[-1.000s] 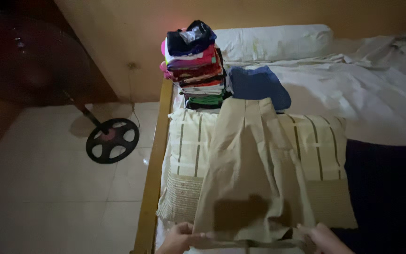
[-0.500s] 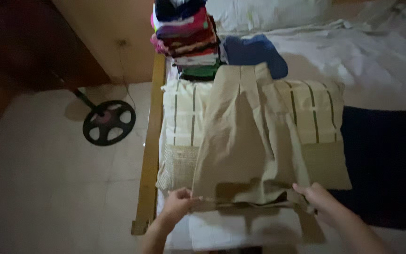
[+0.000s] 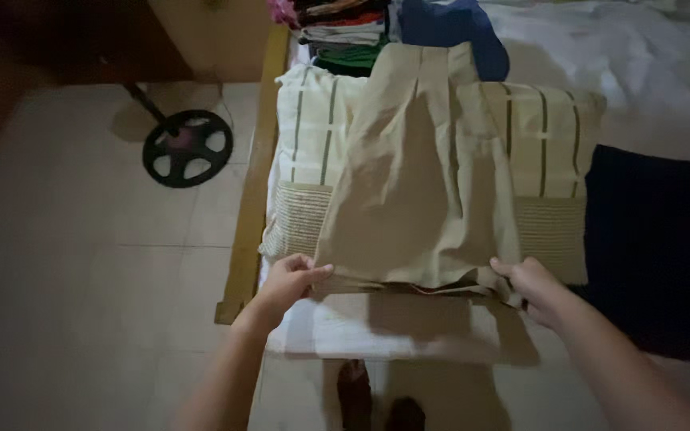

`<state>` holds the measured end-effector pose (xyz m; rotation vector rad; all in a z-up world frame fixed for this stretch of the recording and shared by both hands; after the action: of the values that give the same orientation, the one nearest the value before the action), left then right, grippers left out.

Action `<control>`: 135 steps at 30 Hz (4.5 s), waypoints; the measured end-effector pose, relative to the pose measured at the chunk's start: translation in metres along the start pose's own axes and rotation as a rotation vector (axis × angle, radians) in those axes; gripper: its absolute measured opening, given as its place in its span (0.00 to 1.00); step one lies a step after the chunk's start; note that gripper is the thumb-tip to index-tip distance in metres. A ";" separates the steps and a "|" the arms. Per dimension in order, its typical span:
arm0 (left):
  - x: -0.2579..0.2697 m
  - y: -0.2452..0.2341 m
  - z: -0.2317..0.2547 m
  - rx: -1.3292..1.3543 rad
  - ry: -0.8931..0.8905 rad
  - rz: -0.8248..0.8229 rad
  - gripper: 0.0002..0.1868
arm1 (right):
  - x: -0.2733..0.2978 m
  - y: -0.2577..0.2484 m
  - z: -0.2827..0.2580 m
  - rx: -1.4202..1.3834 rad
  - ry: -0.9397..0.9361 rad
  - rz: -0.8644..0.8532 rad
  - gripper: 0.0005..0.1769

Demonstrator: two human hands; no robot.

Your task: The person folds several garments on a bed, including a blue pair of jeans, a beige pair of trousers, and a dark denim skirt. Each item is smoothed, folded, and placed into a neat stack.

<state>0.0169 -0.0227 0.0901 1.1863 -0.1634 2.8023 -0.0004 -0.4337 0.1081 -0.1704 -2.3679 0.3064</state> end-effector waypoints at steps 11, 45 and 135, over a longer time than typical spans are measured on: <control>0.033 -0.018 0.015 -0.147 0.046 0.104 0.12 | -0.004 -0.010 0.001 0.067 -0.034 0.026 0.27; 0.070 0.034 0.031 -0.868 0.567 0.593 0.13 | -0.012 -0.028 0.015 -0.003 -0.036 0.054 0.30; -0.070 0.031 0.133 -0.317 0.234 0.299 0.41 | -0.106 -0.047 -0.078 0.208 -0.484 0.229 0.47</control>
<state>0.1562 -0.0748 0.1297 0.8142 -0.7913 2.9787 0.1283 -0.4878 0.1059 -0.2970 -2.7712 0.7752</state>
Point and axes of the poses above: each hand's wrist, its own x-axis away from the middle knuckle, its own y-axis out of the palm, z = x × y, the point moved 6 cm from there along -x, towards the middle knuckle, and after that the axes turned 12 degrees about -y, right-handed, at the moved point
